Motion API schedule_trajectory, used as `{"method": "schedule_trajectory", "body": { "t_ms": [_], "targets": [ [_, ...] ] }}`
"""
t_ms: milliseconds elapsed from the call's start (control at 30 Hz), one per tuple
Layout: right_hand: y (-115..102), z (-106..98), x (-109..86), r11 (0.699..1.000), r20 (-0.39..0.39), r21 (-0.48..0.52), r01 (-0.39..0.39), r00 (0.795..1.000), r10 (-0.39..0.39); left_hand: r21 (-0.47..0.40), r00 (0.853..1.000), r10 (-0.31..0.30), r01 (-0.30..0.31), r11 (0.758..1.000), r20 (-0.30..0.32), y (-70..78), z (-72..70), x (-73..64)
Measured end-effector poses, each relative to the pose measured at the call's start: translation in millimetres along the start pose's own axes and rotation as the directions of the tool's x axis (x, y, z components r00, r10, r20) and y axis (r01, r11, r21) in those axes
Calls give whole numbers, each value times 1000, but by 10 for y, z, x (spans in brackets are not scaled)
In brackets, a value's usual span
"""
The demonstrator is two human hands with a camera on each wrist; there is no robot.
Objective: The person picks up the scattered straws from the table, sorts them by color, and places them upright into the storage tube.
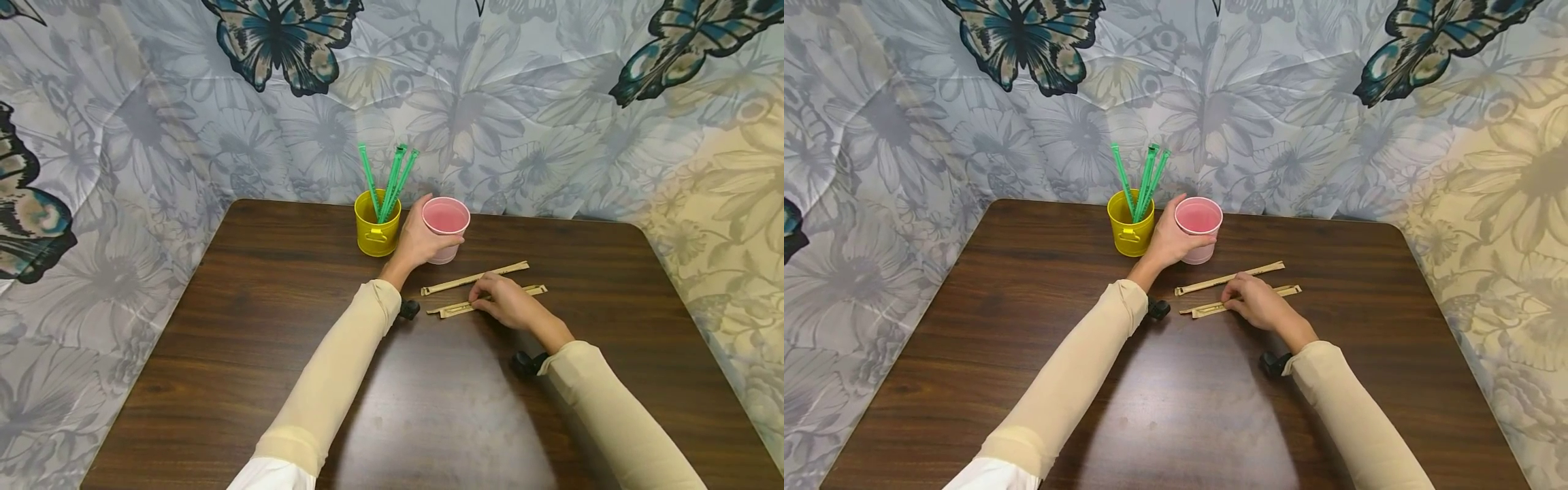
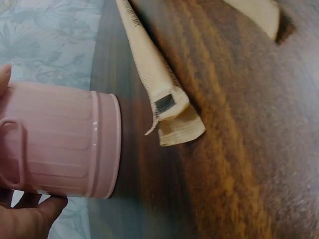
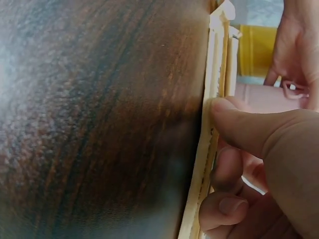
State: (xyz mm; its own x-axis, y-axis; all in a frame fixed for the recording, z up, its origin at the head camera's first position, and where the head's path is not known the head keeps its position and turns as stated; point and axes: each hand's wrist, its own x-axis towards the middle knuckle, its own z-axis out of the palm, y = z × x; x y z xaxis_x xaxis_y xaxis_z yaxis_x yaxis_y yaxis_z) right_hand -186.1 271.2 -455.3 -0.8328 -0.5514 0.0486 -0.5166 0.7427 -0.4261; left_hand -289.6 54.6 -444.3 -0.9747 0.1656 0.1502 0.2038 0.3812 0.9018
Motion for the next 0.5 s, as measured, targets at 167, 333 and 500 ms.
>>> {"method": "schedule_trajectory", "body": {
  "t_ms": [167, 333, 500],
  "targets": [
    [-2, -7, -12, 1000, 8, 4, 8, 1000, -8, 36, 1000, 6, -7, 999, 20, 19, -29, 18],
    [-12, -35, -10, 1000, -20, 16, -15, 1000, 16, 41, 1000, 4, -6, 999, 29, 39, -39, 26],
    [-39, -100, -14, 997, -25, 36, -73, 997, 74, 39, 999, 2, -3, 999, 36, 43, -38, 27]
  ]
}}
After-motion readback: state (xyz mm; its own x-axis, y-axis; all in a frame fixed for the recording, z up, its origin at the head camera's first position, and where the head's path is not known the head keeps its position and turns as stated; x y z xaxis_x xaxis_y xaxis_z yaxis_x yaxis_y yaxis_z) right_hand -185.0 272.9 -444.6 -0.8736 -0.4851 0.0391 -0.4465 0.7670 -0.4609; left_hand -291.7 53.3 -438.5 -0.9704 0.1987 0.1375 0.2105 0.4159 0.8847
